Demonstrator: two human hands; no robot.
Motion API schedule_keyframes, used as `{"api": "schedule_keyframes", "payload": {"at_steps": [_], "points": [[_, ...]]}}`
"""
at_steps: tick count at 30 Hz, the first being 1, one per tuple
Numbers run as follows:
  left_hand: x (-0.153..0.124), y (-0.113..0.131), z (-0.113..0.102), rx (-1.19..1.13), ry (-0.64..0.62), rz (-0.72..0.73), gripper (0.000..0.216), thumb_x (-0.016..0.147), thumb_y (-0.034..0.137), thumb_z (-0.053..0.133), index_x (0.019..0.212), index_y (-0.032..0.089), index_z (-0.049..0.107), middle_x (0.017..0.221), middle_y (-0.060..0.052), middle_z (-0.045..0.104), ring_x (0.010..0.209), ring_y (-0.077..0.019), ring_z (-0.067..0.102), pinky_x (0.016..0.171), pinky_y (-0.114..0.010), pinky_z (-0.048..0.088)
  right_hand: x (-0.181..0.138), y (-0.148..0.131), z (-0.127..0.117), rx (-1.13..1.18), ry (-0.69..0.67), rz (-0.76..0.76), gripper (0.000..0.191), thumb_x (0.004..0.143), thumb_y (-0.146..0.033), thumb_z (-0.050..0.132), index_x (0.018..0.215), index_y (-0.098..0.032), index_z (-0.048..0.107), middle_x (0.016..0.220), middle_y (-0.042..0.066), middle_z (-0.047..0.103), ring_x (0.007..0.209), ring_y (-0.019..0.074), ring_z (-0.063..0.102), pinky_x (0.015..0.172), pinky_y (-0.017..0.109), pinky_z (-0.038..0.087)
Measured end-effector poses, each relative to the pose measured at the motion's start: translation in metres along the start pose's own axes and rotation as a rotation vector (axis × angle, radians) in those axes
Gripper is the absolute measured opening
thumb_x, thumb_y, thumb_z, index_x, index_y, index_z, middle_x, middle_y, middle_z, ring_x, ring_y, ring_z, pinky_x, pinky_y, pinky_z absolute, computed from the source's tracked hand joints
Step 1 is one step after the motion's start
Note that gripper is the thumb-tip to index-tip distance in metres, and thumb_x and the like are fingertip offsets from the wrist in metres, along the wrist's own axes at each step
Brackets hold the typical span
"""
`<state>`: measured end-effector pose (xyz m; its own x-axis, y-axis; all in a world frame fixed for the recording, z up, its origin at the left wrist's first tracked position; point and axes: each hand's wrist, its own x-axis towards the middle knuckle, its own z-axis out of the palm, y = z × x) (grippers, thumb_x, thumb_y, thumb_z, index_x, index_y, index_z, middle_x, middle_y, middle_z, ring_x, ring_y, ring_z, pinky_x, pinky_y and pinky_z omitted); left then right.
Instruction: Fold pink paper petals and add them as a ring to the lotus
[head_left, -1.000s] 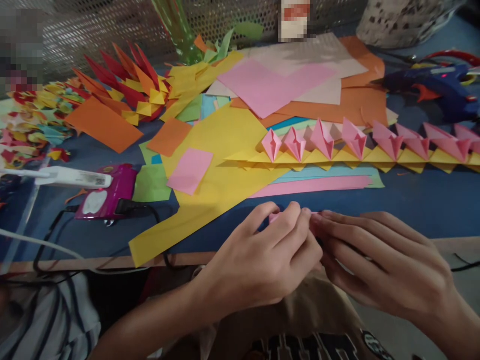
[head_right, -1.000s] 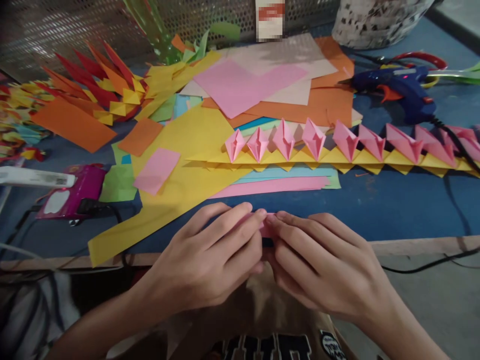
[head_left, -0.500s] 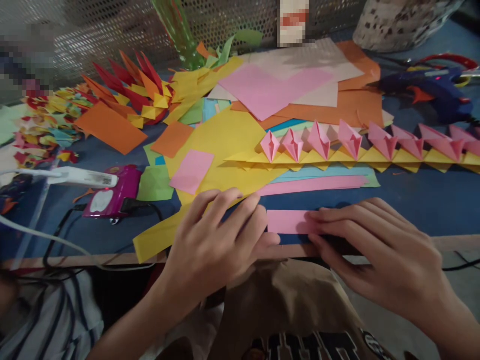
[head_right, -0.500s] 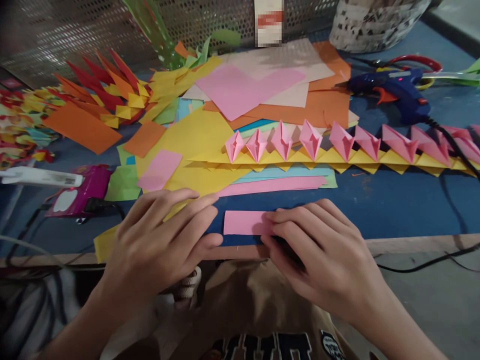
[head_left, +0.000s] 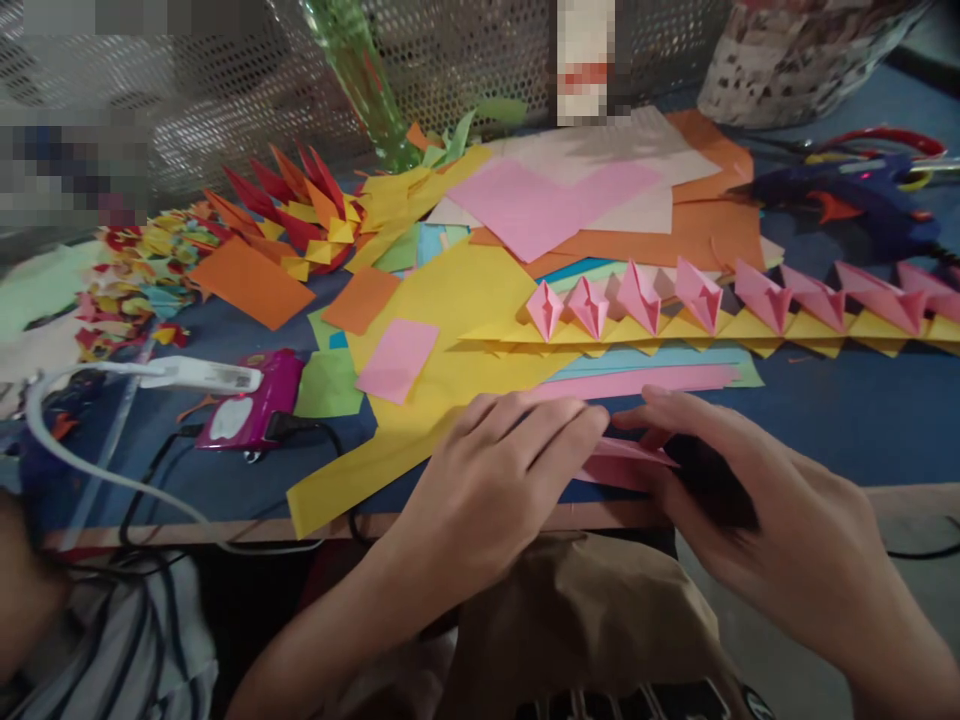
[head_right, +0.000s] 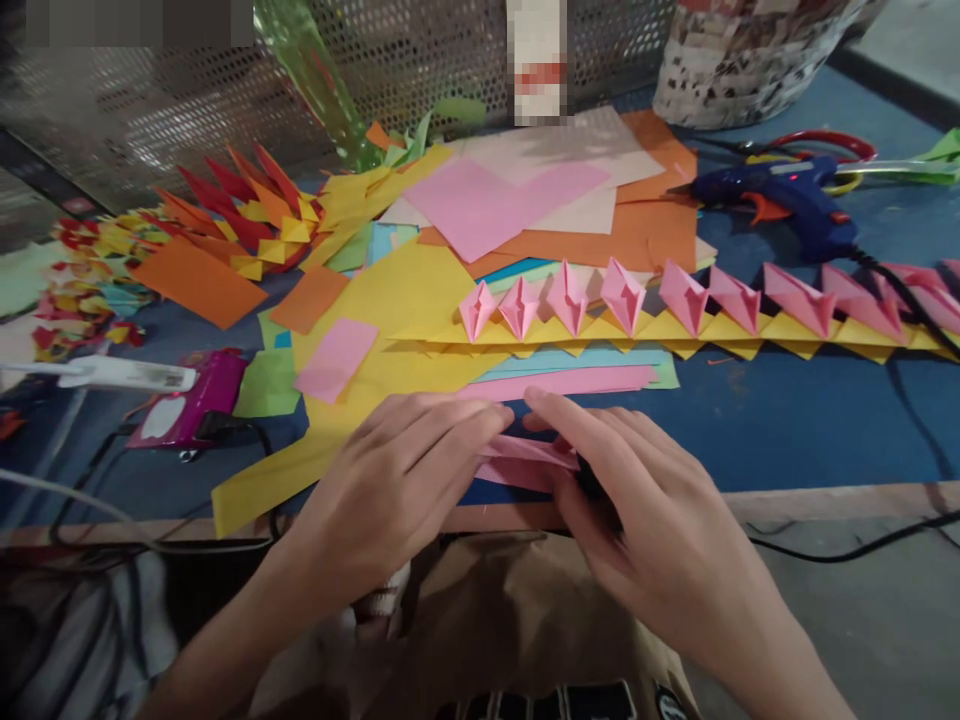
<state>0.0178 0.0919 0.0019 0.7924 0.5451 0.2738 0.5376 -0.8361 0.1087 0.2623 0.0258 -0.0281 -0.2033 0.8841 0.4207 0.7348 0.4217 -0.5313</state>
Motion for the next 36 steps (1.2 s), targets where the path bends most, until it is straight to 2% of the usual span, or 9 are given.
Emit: {"api": "schedule_keyframes", "payload": {"at_steps": [2, 4, 7, 12, 18, 21, 25, 32, 36], "points": [[0.000, 0.003, -0.001, 0.031, 0.153, 0.034, 0.032, 0.106, 0.015, 0.062, 0.138, 0.013, 0.062, 0.139, -0.011, 0.071, 0.128, -0.0262, 0.062, 0.105, -0.042, 0.051, 0.000, 0.000, 0.001, 0.020, 0.039, 0.040, 0.061, 0.103, -0.009, 0.058, 0.160, -0.029, 0.048, 0.130, 0.002, 0.078, 0.111, 0.0188, 0.077, 0.095, 0.028, 0.063], [0.000, 0.007, -0.001, 0.034, 0.232, 0.089, 0.021, 0.104, 0.013, 0.064, 0.124, 0.014, 0.067, 0.129, -0.011, 0.075, 0.121, -0.0256, 0.064, 0.101, -0.041, 0.052, 0.002, -0.001, 0.002, 0.009, 0.087, 0.059, 0.057, 0.103, -0.011, 0.064, 0.156, -0.027, 0.053, 0.131, 0.002, 0.077, 0.109, 0.0178, 0.078, 0.093, 0.025, 0.064], [0.000, 0.010, 0.001, 0.027, 0.198, 0.139, 0.017, 0.104, 0.017, 0.068, 0.120, 0.016, 0.071, 0.121, -0.007, 0.079, 0.112, -0.0239, 0.068, 0.097, -0.041, 0.052, 0.008, -0.003, 0.003, -0.041, 0.118, 0.033, 0.049, 0.102, -0.011, 0.067, 0.150, -0.023, 0.060, 0.132, 0.005, 0.076, 0.109, 0.0163, 0.077, 0.094, 0.021, 0.062], [0.001, 0.008, 0.006, 0.068, 0.182, 0.154, 0.014, 0.105, 0.023, 0.069, 0.117, 0.020, 0.075, 0.118, -0.002, 0.081, 0.112, -0.0212, 0.070, 0.098, -0.039, 0.050, 0.014, -0.002, 0.003, -0.029, 0.071, -0.060, 0.044, 0.101, -0.003, 0.063, 0.142, -0.018, 0.064, 0.143, 0.009, 0.069, 0.127, 0.0187, 0.069, 0.110, 0.026, 0.055], [0.000, 0.001, 0.001, 0.158, 0.164, 0.196, 0.011, 0.101, 0.013, 0.072, 0.110, 0.015, 0.076, 0.114, -0.004, 0.082, 0.108, -0.0245, 0.073, 0.092, -0.041, 0.053, 0.008, 0.005, -0.004, -0.194, -0.055, -0.255, 0.029, 0.103, -0.007, 0.063, 0.130, -0.015, 0.070, 0.141, 0.011, 0.070, 0.125, 0.0312, 0.061, 0.104, 0.047, 0.052], [-0.001, -0.002, -0.003, 0.200, 0.112, 0.173, 0.013, 0.101, 0.010, 0.070, 0.112, 0.012, 0.076, 0.117, -0.006, 0.081, 0.110, -0.0264, 0.074, 0.091, -0.042, 0.054, 0.004, 0.009, -0.007, -0.209, -0.141, -0.304, 0.028, 0.104, -0.007, 0.060, 0.130, -0.014, 0.071, 0.137, 0.008, 0.073, 0.125, 0.0310, 0.062, 0.103, 0.048, 0.048], [-0.002, 0.001, 0.000, 0.103, 0.121, 0.201, 0.016, 0.101, 0.013, 0.071, 0.116, 0.015, 0.075, 0.119, -0.004, 0.082, 0.111, -0.0255, 0.074, 0.092, -0.042, 0.055, 0.003, 0.012, -0.007, -0.155, -0.148, -0.304, 0.034, 0.101, -0.009, 0.064, 0.134, -0.014, 0.071, 0.134, 0.006, 0.074, 0.124, 0.0306, 0.062, 0.104, 0.048, 0.048], [0.003, 0.005, 0.008, -0.166, 0.081, -0.033, 0.007, 0.105, 0.019, 0.068, 0.110, 0.016, 0.072, 0.110, -0.003, 0.078, 0.102, -0.0189, 0.070, 0.095, -0.036, 0.057, 0.003, 0.012, -0.004, -0.103, -0.121, -0.306, 0.031, 0.103, -0.014, 0.069, 0.134, -0.014, 0.073, 0.135, 0.004, 0.077, 0.127, 0.0231, 0.065, 0.104, 0.042, 0.050], [0.013, 0.007, 0.010, -0.222, 0.035, -0.151, 0.013, 0.109, 0.020, 0.060, 0.107, 0.017, 0.073, 0.111, -0.003, 0.074, 0.103, -0.0187, 0.067, 0.094, -0.035, 0.056, -0.003, 0.017, -0.003, -0.105, -0.084, -0.339, 0.035, 0.097, -0.008, 0.075, 0.132, -0.008, 0.073, 0.140, 0.009, 0.076, 0.127, 0.0250, 0.068, 0.103, 0.043, 0.052]]}}
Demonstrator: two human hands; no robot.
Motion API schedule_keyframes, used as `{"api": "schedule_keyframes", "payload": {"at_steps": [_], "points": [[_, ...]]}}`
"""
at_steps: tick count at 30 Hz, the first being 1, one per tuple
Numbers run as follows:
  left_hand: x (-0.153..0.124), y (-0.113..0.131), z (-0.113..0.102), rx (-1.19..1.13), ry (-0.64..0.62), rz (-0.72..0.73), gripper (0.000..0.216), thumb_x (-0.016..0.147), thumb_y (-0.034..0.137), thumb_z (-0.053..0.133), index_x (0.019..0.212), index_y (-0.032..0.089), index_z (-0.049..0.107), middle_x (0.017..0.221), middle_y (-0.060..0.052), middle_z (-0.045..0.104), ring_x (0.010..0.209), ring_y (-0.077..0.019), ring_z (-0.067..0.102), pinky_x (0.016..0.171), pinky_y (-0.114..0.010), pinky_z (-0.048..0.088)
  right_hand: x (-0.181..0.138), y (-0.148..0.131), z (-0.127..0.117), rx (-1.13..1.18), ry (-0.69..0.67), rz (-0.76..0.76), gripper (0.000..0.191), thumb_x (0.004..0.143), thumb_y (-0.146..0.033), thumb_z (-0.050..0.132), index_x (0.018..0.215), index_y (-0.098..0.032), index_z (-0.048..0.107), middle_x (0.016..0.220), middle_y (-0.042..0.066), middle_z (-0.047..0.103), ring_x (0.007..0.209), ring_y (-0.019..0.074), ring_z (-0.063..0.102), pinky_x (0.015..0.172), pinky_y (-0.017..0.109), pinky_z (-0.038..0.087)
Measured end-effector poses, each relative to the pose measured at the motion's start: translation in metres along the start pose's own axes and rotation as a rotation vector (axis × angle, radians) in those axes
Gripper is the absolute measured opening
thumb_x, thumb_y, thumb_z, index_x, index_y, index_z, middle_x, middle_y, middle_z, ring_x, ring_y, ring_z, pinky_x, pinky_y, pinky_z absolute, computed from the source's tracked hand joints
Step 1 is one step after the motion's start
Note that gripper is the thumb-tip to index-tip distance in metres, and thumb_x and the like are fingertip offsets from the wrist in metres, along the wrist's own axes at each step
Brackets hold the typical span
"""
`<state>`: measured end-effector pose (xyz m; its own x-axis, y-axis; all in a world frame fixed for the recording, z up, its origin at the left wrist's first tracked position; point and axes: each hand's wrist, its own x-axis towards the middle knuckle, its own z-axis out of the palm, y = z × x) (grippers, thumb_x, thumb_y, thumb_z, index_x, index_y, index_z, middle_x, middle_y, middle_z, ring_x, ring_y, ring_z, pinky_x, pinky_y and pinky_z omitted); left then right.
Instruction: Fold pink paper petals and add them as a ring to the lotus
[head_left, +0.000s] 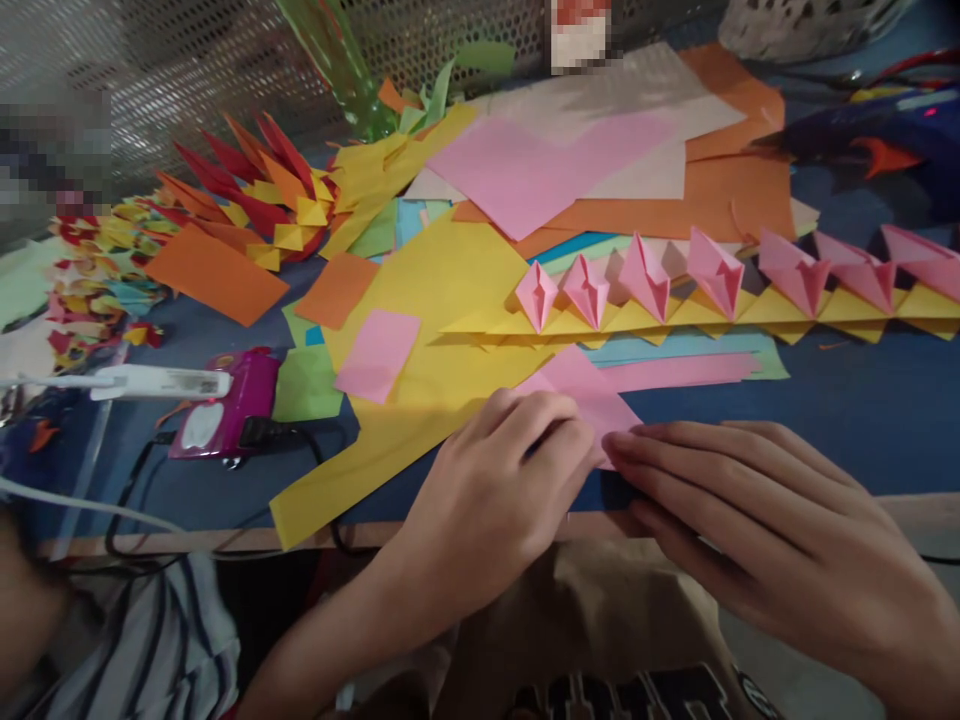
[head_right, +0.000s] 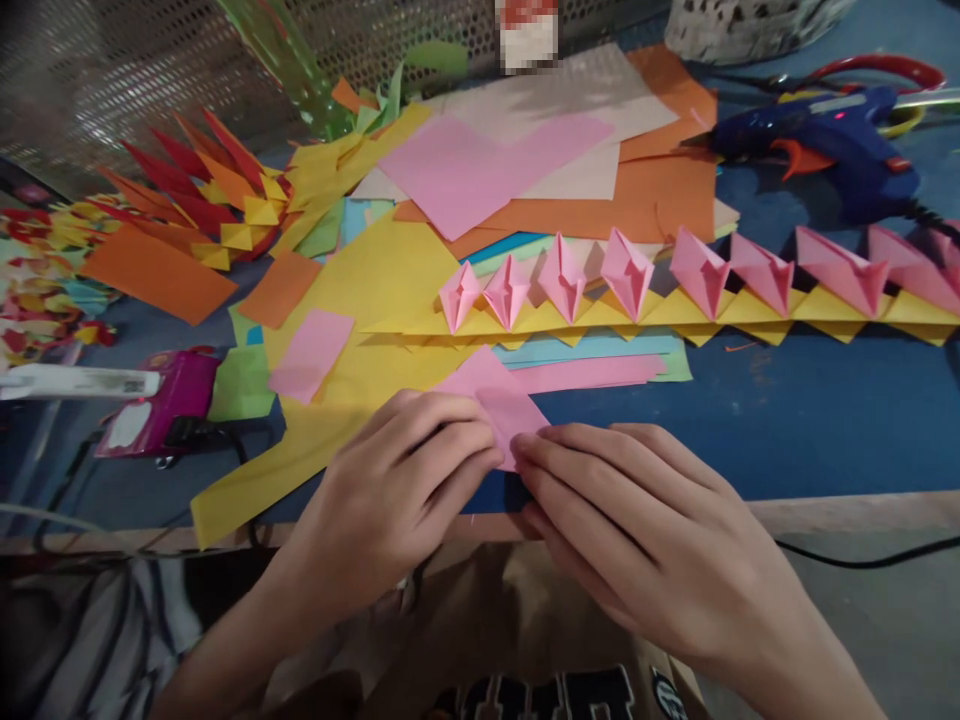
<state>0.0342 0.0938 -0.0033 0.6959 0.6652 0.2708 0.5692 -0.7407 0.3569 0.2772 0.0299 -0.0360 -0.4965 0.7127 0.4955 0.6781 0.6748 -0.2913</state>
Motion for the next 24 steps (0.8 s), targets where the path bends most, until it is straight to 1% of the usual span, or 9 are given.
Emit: {"api": "schedule_keyframes", "payload": {"at_steps": [3, 5, 8, 11, 16, 21, 24], "points": [[0.006, 0.002, 0.000, -0.018, -0.018, -0.026, 0.015, 0.110, 0.020, 0.058, 0.108, 0.015, 0.072, 0.115, -0.005, 0.072, 0.105, -0.0196, 0.067, 0.096, -0.036, 0.055, -0.007, 0.003, 0.000, 0.009, -0.022, -0.034, 0.041, 0.095, -0.006, 0.075, 0.136, -0.009, 0.073, 0.149, 0.011, 0.071, 0.134, 0.0296, 0.065, 0.105, 0.048, 0.053], [0.008, 0.002, -0.001, -0.038, -0.024, -0.039, 0.015, 0.110, 0.020, 0.057, 0.108, 0.015, 0.071, 0.114, -0.005, 0.072, 0.105, -0.0194, 0.067, 0.097, -0.035, 0.054, -0.010, 0.004, 0.000, 0.014, -0.047, -0.044, 0.045, 0.096, -0.006, 0.073, 0.140, -0.010, 0.071, 0.151, 0.010, 0.069, 0.137, 0.0308, 0.063, 0.107, 0.050, 0.052], [0.011, 0.002, -0.002, -0.067, -0.034, -0.048, 0.012, 0.110, 0.018, 0.058, 0.105, 0.015, 0.069, 0.110, -0.004, 0.071, 0.103, -0.0185, 0.067, 0.096, -0.034, 0.054, -0.010, 0.004, 0.000, 0.015, -0.055, -0.044, 0.046, 0.097, -0.004, 0.070, 0.143, -0.010, 0.070, 0.149, 0.009, 0.071, 0.136, 0.0297, 0.063, 0.107, 0.050, 0.051], [0.012, 0.002, -0.002, -0.088, -0.039, -0.065, 0.011, 0.109, 0.018, 0.059, 0.102, 0.016, 0.068, 0.107, -0.003, 0.071, 0.101, -0.0174, 0.067, 0.095, -0.034, 0.054, -0.007, 0.002, 0.000, 0.021, -0.046, -0.022, 0.042, 0.098, -0.004, 0.069, 0.139, -0.010, 0.072, 0.146, 0.007, 0.073, 0.132, 0.0281, 0.064, 0.105, 0.049, 0.051], [0.014, 0.003, -0.003, -0.116, -0.043, -0.090, 0.011, 0.109, 0.018, 0.061, 0.100, 0.018, 0.068, 0.104, -0.001, 0.071, 0.099, -0.0160, 0.067, 0.093, -0.033, 0.055, -0.002, 0.000, 0.000, 0.030, -0.021, 0.004, 0.035, 0.097, -0.007, 0.073, 0.132, -0.012, 0.076, 0.137, 0.006, 0.078, 0.125, 0.0276, 0.067, 0.102, 0.049, 0.053], [0.019, 0.000, -0.005, -0.120, -0.073, -0.063, 0.012, 0.110, 0.019, 0.060, 0.101, 0.017, 0.067, 0.103, 0.000, 0.070, 0.101, -0.0149, 0.067, 0.092, -0.031, 0.053, 0.000, -0.001, 0.000, 0.039, -0.018, 0.053, 0.035, 0.098, -0.011, 0.076, 0.132, -0.015, 0.076, 0.134, 0.002, 0.079, 0.120, 0.0240, 0.070, 0.099, 0.047, 0.054], [0.019, -0.002, -0.004, -0.138, -0.081, -0.057, 0.010, 0.110, 0.019, 0.062, 0.101, 0.017, 0.066, 0.104, 0.000, 0.069, 0.100, -0.0130, 0.067, 0.093, -0.028, 0.052, 0.001, -0.001, 0.001, 0.045, -0.015, 0.055, 0.031, 0.097, -0.013, 0.078, 0.128, -0.014, 0.077, 0.133, 0.001, 0.080, 0.119, 0.0246, 0.069, 0.100, 0.049, 0.054]]}}
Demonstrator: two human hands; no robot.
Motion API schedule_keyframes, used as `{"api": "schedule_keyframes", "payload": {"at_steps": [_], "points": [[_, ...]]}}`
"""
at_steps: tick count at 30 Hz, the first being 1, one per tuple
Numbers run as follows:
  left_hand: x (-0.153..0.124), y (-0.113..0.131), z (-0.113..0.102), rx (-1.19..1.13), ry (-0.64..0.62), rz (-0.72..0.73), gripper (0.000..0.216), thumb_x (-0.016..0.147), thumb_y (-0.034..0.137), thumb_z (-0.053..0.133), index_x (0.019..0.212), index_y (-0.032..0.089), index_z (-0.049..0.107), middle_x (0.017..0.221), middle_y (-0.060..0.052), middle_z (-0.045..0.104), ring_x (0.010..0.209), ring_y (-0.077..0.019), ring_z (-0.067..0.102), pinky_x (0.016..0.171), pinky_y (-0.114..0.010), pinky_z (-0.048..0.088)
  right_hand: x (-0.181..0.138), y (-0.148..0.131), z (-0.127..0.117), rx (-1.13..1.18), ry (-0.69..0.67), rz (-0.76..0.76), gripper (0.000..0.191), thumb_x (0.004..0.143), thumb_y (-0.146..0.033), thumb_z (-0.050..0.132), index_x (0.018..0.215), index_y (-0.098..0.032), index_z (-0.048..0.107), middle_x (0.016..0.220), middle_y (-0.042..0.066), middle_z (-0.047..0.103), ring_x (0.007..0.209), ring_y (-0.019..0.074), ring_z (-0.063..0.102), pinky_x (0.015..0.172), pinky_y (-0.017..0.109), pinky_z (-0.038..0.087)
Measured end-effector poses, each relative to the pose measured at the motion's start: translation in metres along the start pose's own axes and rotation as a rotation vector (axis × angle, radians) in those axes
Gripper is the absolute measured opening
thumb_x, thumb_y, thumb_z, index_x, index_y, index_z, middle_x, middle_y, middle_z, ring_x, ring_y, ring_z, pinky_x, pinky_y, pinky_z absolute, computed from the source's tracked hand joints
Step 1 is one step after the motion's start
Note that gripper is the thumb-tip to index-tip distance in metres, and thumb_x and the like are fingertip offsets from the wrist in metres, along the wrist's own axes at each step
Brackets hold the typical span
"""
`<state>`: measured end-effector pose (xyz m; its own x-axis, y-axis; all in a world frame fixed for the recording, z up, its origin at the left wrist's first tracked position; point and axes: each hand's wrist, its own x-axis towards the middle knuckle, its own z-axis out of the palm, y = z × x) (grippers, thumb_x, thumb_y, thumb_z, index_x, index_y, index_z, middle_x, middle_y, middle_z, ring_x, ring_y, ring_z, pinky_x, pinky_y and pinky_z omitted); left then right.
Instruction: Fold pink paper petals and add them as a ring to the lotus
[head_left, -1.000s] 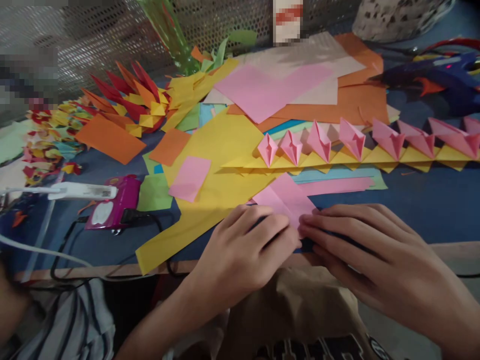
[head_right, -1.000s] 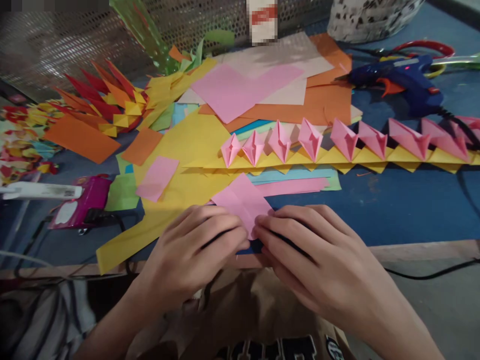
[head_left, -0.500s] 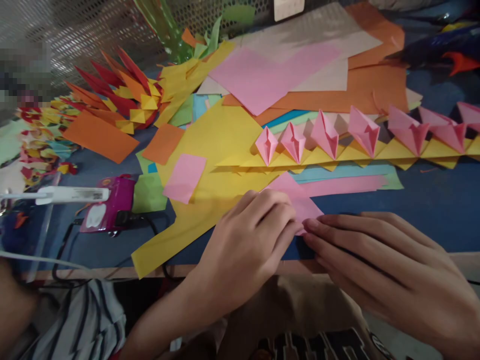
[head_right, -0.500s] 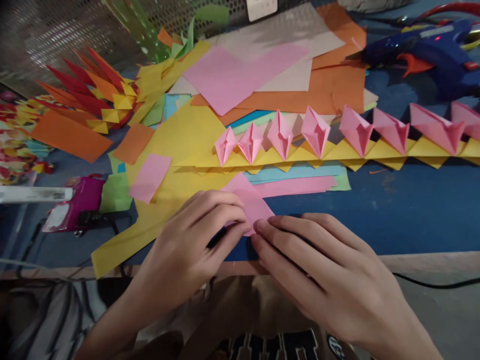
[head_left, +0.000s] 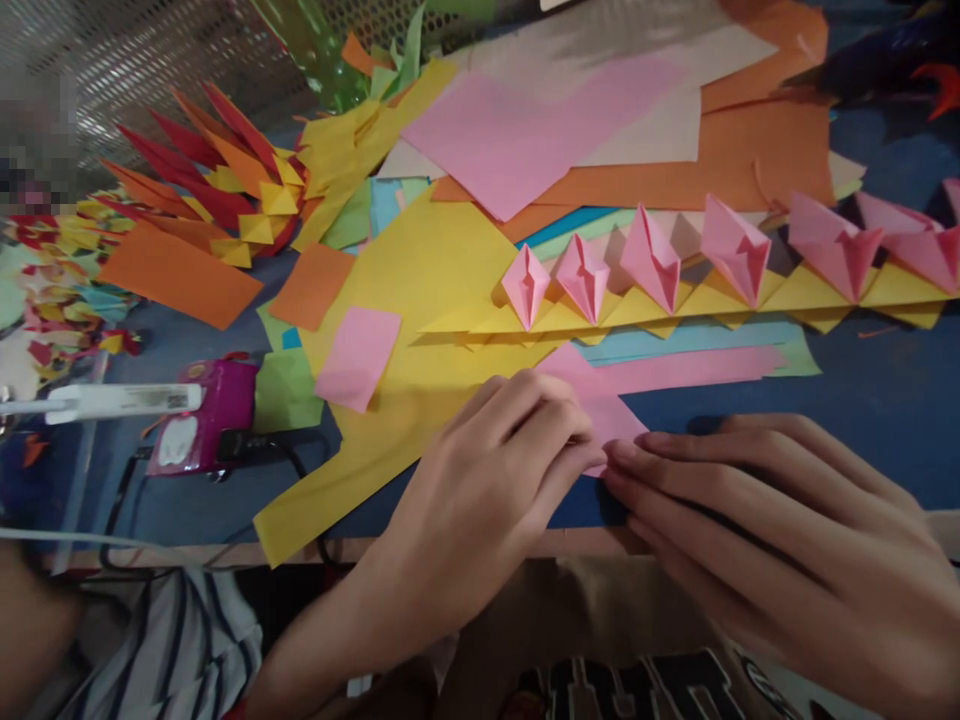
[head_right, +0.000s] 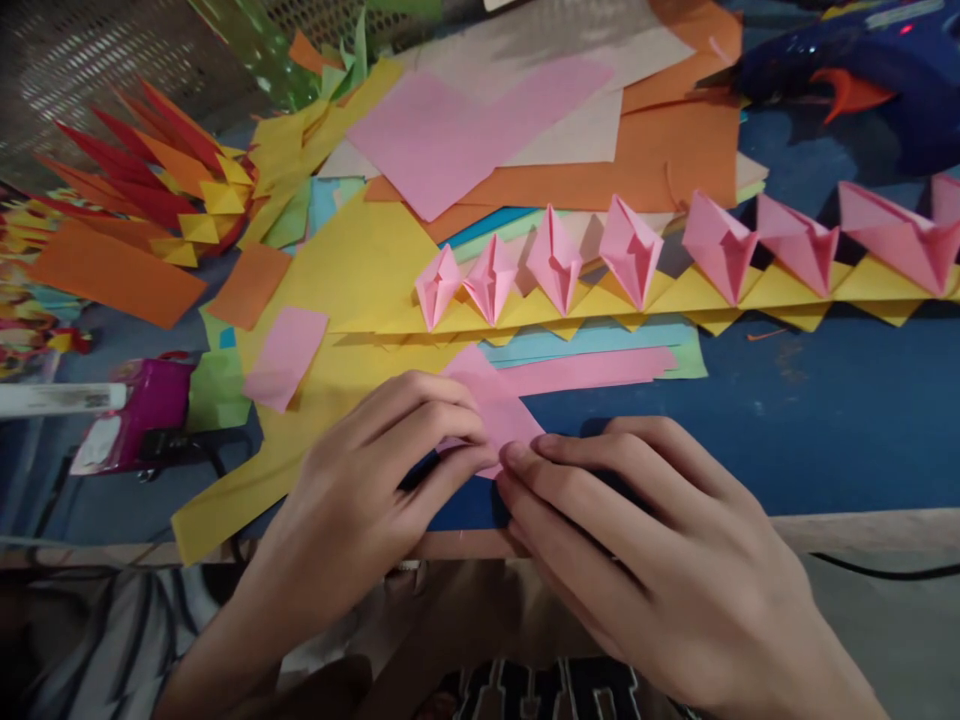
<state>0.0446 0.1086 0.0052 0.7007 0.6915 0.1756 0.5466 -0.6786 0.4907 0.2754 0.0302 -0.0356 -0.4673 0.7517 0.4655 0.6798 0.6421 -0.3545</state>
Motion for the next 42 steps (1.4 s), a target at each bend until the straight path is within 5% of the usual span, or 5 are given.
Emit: {"api": "schedule_keyframes", "payload": {"at_steps": [3, 10, 21, 29, 42], "points": [[-0.010, -0.001, 0.001, 0.019, 0.068, 0.010, 0.003, 0.108, 0.016, 0.065, 0.107, 0.017, 0.067, 0.111, -0.001, 0.071, 0.105, -0.0123, 0.067, 0.098, -0.026, 0.053, 0.001, 0.000, -0.001, -0.002, -0.004, -0.015, 0.027, 0.099, -0.013, 0.075, 0.127, -0.014, 0.077, 0.134, 0.002, 0.080, 0.120, 0.0252, 0.069, 0.098, 0.050, 0.053], [-0.050, 0.000, 0.002, 0.398, 0.070, 0.312, 0.036, 0.105, 0.025, 0.069, 0.138, 0.010, 0.072, 0.135, -0.002, 0.079, 0.119, -0.0247, 0.064, 0.093, -0.042, 0.051, -0.002, -0.002, -0.002, 0.027, -0.002, 0.013, 0.029, 0.100, -0.013, 0.071, 0.129, -0.013, 0.077, 0.136, 0.005, 0.078, 0.119, 0.0273, 0.071, 0.098, 0.051, 0.052], [-0.054, -0.002, 0.009, 0.382, 0.064, 0.281, 0.032, 0.110, 0.020, 0.060, 0.138, 0.009, 0.071, 0.135, -0.003, 0.079, 0.122, -0.0224, 0.066, 0.101, -0.043, 0.049, 0.004, -0.003, -0.002, 0.072, 0.044, 0.058, 0.031, 0.096, -0.008, 0.073, 0.126, -0.014, 0.077, 0.123, 0.001, 0.083, 0.110, 0.0225, 0.070, 0.095, 0.046, 0.052], [-0.051, -0.002, 0.012, 0.409, 0.079, 0.263, 0.042, 0.105, 0.022, 0.067, 0.146, 0.014, 0.067, 0.129, -0.001, 0.081, 0.118, -0.0246, 0.066, 0.093, -0.045, 0.050, -0.001, 0.000, -0.004, 0.103, 0.035, 0.046, 0.042, 0.088, 0.008, 0.059, 0.121, -0.012, 0.075, 0.126, 0.006, 0.082, 0.117, 0.0249, 0.068, 0.100, 0.048, 0.051], [-0.054, -0.001, 0.008, 0.453, 0.014, 0.281, 0.047, 0.107, 0.023, 0.064, 0.153, 0.014, 0.061, 0.141, 0.004, 0.077, 0.127, -0.0220, 0.063, 0.095, -0.044, 0.051, -0.005, -0.001, -0.004, 0.088, 0.002, 0.042, 0.040, 0.090, 0.005, 0.059, 0.124, -0.011, 0.075, 0.133, 0.008, 0.080, 0.121, 0.0271, 0.069, 0.101, 0.051, 0.051]]}}
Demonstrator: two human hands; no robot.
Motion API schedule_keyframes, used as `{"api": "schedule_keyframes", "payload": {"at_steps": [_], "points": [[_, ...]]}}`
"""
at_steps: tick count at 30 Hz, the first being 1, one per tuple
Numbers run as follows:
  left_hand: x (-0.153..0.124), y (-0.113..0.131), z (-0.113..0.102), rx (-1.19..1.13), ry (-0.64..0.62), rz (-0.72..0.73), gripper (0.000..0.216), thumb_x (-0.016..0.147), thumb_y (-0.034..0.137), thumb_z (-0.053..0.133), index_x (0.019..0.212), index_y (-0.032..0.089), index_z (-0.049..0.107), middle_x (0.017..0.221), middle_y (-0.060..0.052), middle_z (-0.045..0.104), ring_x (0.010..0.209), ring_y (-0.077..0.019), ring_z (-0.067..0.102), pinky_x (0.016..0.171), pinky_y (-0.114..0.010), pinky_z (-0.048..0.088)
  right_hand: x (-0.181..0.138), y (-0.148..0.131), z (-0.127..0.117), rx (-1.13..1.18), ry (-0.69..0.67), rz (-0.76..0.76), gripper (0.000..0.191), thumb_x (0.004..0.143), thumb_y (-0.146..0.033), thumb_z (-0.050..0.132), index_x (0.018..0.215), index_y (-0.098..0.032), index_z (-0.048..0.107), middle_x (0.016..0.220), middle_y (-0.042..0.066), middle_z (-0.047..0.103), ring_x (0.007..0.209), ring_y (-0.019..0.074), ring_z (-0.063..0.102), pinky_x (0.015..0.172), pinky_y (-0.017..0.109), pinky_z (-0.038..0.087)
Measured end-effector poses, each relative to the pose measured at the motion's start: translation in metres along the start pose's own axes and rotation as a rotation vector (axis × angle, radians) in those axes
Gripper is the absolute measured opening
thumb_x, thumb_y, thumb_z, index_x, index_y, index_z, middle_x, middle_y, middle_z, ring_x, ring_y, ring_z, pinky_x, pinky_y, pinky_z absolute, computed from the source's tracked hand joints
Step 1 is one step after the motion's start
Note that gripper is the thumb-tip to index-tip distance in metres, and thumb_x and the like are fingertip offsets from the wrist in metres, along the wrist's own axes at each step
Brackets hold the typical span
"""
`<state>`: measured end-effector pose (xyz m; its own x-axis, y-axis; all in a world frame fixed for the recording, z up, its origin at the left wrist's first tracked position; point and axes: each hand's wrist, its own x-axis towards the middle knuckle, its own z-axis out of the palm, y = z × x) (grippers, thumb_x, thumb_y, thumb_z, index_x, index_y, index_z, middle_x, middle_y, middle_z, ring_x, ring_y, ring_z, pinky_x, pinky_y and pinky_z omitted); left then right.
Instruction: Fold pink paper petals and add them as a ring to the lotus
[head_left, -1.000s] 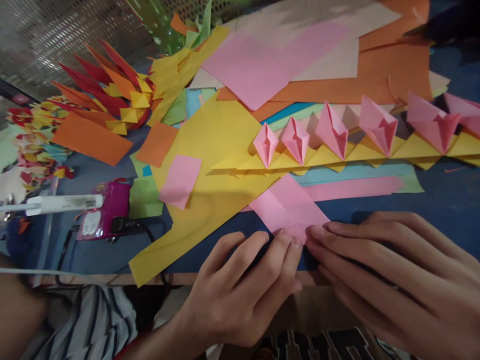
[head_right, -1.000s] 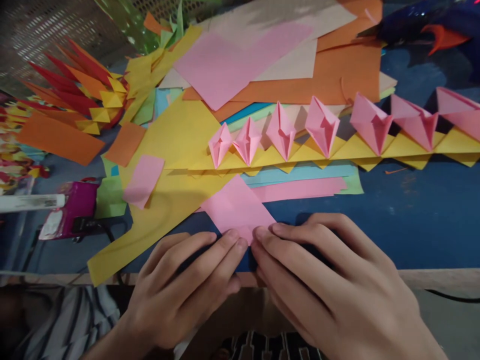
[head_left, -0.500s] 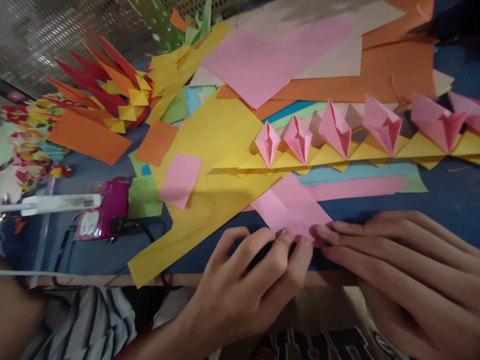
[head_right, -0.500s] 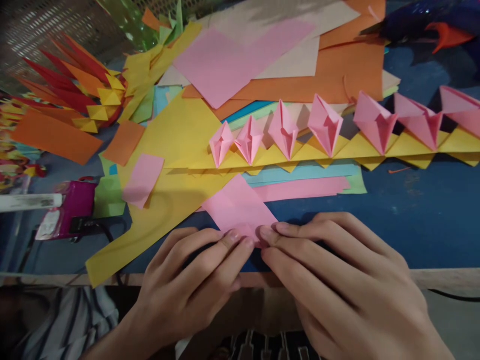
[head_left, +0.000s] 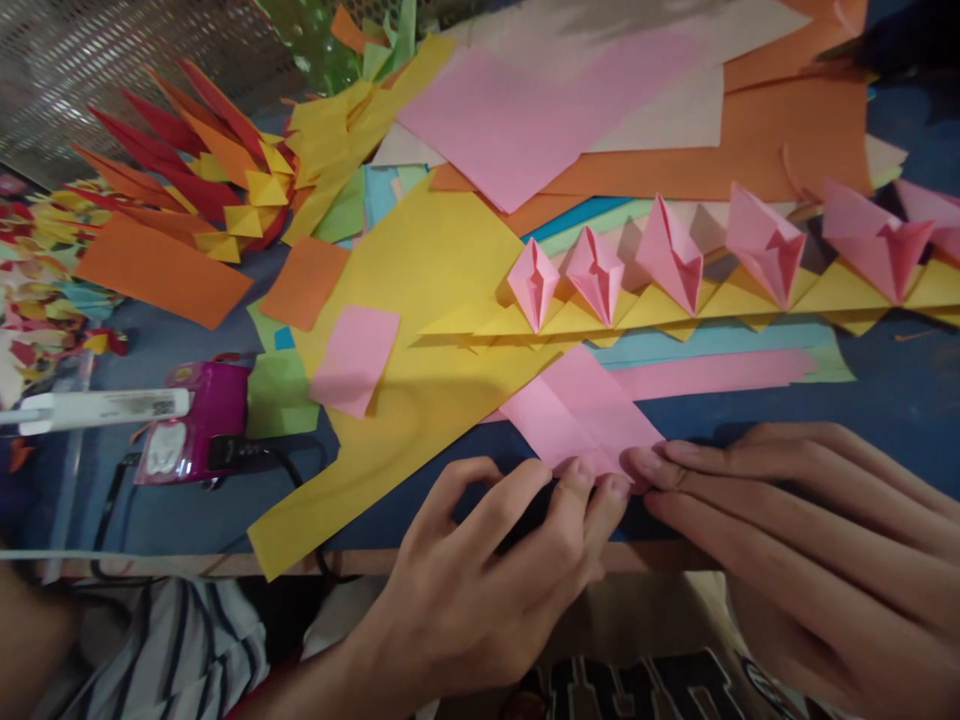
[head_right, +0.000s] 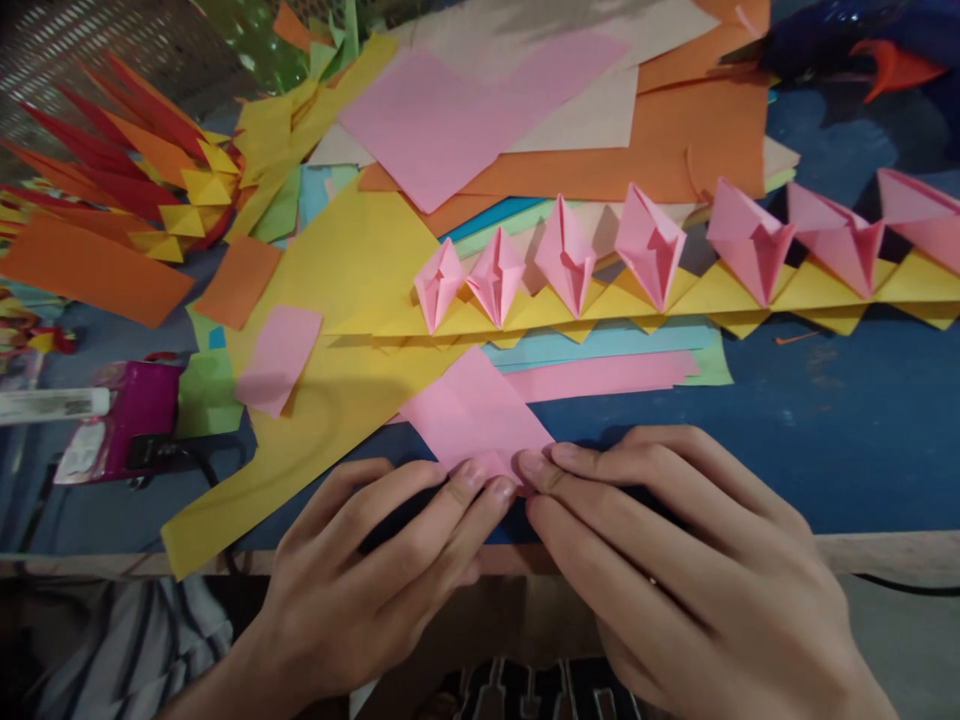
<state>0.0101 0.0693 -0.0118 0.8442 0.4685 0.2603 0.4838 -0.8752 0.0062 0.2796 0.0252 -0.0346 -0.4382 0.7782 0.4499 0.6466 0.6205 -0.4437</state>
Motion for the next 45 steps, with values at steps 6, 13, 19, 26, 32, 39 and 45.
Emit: {"api": "schedule_keyframes", "payload": {"at_steps": [6, 13, 19, 26, 32, 39, 45], "points": [[-0.002, 0.002, -0.003, 0.028, 0.019, -0.014, 0.054, 0.102, 0.029, 0.072, 0.152, 0.012, 0.062, 0.142, 0.001, 0.076, 0.121, -0.0275, 0.068, 0.094, -0.044, 0.053, 0.000, -0.001, -0.001, -0.025, 0.001, -0.005, 0.041, 0.096, 0.001, 0.058, 0.131, -0.012, 0.074, 0.134, 0.004, 0.079, 0.120, 0.0272, 0.069, 0.099, 0.050, 0.051], [-0.006, 0.011, 0.001, 0.061, 0.105, -0.107, 0.044, 0.099, 0.020, 0.065, 0.142, 0.015, 0.072, 0.139, 0.002, 0.078, 0.124, -0.0277, 0.071, 0.094, -0.044, 0.054, 0.000, 0.001, 0.002, -0.124, -0.008, -0.091, 0.026, 0.099, -0.001, 0.063, 0.119, -0.012, 0.077, 0.133, 0.008, 0.079, 0.118, 0.0326, 0.069, 0.098, 0.056, 0.052], [-0.009, 0.021, 0.008, 0.211, 0.274, -0.131, 0.033, 0.093, 0.019, 0.073, 0.122, 0.005, 0.079, 0.112, -0.009, 0.085, 0.108, -0.0272, 0.071, 0.091, -0.043, 0.052, 0.005, -0.010, 0.006, -0.227, 0.030, -0.124, 0.032, 0.097, 0.001, 0.059, 0.125, -0.003, 0.075, 0.119, 0.013, 0.081, 0.108, 0.0334, 0.066, 0.093, 0.052, 0.051], [-0.004, 0.032, 0.015, 0.135, 0.196, -0.167, 0.037, 0.110, 0.039, 0.057, 0.128, 0.013, 0.077, 0.124, -0.009, 0.080, 0.114, -0.0251, 0.069, 0.099, -0.043, 0.049, 0.007, -0.029, 0.002, -0.059, 0.115, -0.061, 0.034, 0.089, 0.002, 0.061, 0.119, -0.008, 0.074, 0.106, 0.010, 0.078, 0.104, 0.0262, 0.066, 0.098, 0.045, 0.052], [0.003, 0.006, 0.002, 0.066, 0.091, 0.071, 0.022, 0.105, 0.031, 0.069, 0.120, 0.016, 0.077, 0.137, -0.007, 0.077, 0.134, -0.0275, 0.064, 0.104, -0.046, 0.049, 0.024, -0.005, -0.025, -0.236, -0.021, -0.073, 0.032, 0.101, -0.012, 0.065, 0.130, -0.022, 0.072, 0.132, 0.005, 0.076, 0.125, 0.0309, 0.065, 0.107, 0.050, 0.051], [0.012, -0.014, -0.015, -0.030, 0.218, 0.202, 0.015, 0.104, 0.016, 0.066, 0.111, 0.024, 0.078, 0.121, 0.005, 0.083, 0.111, -0.0169, 0.069, 0.100, -0.040, 0.049, 0.041, -0.007, -0.021, 0.167, -0.222, 0.041, 0.038, 0.105, -0.021, 0.059, 0.143, -0.028, 0.063, 0.119, 0.002, 0.079, 0.095, 0.0167, 0.076, 0.073, 0.027, 0.061], [0.019, -0.026, -0.010, 0.082, 0.300, 0.166, 0.018, 0.100, 0.016, 0.074, 0.114, 0.027, 0.076, 0.114, 0.009, 0.084, 0.099, -0.0149, 0.067, 0.096, -0.037, 0.049, 0.046, -0.004, -0.009, 0.127, -0.091, 0.060, 0.026, 0.105, -0.015, 0.058, 0.129, -0.023, 0.065, 0.116, 0.007, 0.078, 0.097, 0.0195, 0.076, 0.076, 0.029, 0.060]]}}
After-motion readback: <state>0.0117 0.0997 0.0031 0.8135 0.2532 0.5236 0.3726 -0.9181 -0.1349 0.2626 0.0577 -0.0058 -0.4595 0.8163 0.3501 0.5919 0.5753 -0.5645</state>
